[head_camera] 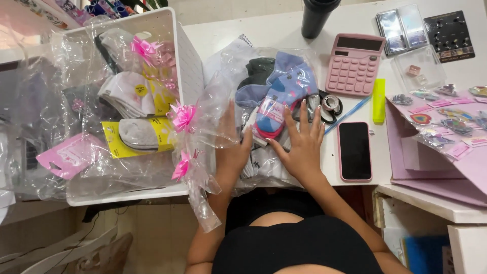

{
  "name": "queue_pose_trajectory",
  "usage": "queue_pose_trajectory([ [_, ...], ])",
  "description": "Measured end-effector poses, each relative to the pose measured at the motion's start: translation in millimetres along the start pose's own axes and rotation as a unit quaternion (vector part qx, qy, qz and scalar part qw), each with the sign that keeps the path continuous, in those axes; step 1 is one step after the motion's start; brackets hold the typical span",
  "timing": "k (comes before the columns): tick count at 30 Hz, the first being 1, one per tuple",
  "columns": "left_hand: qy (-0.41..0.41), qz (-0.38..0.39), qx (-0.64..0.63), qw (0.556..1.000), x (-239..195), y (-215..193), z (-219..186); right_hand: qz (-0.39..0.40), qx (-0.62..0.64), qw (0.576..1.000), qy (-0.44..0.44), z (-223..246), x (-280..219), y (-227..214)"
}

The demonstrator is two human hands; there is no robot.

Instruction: Organizing and sorting various gift items like socks and accessories on a shop counter, followed by wiping a surface.

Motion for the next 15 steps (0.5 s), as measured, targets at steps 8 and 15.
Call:
queue_pose_trajectory([
  [8,0.117,0.058,0.140,0.981,-4,42,-12,0.004,-0.031,0.999,-0.017,-8,3,10],
  [15,0.096,0.068,0.116,0.986,-7,48,5,0.005,-0.064,0.998,-0.025,-15,0,36],
])
Point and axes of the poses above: each hand's wrist, its own x-axis towards the middle knuckle, its own y-axis out of the palm, z = x × y, the point moved 4 cm from there along x, towards the middle knuckle, and after that the axes turned 8 degrees about -x, right-handed, at the moved point
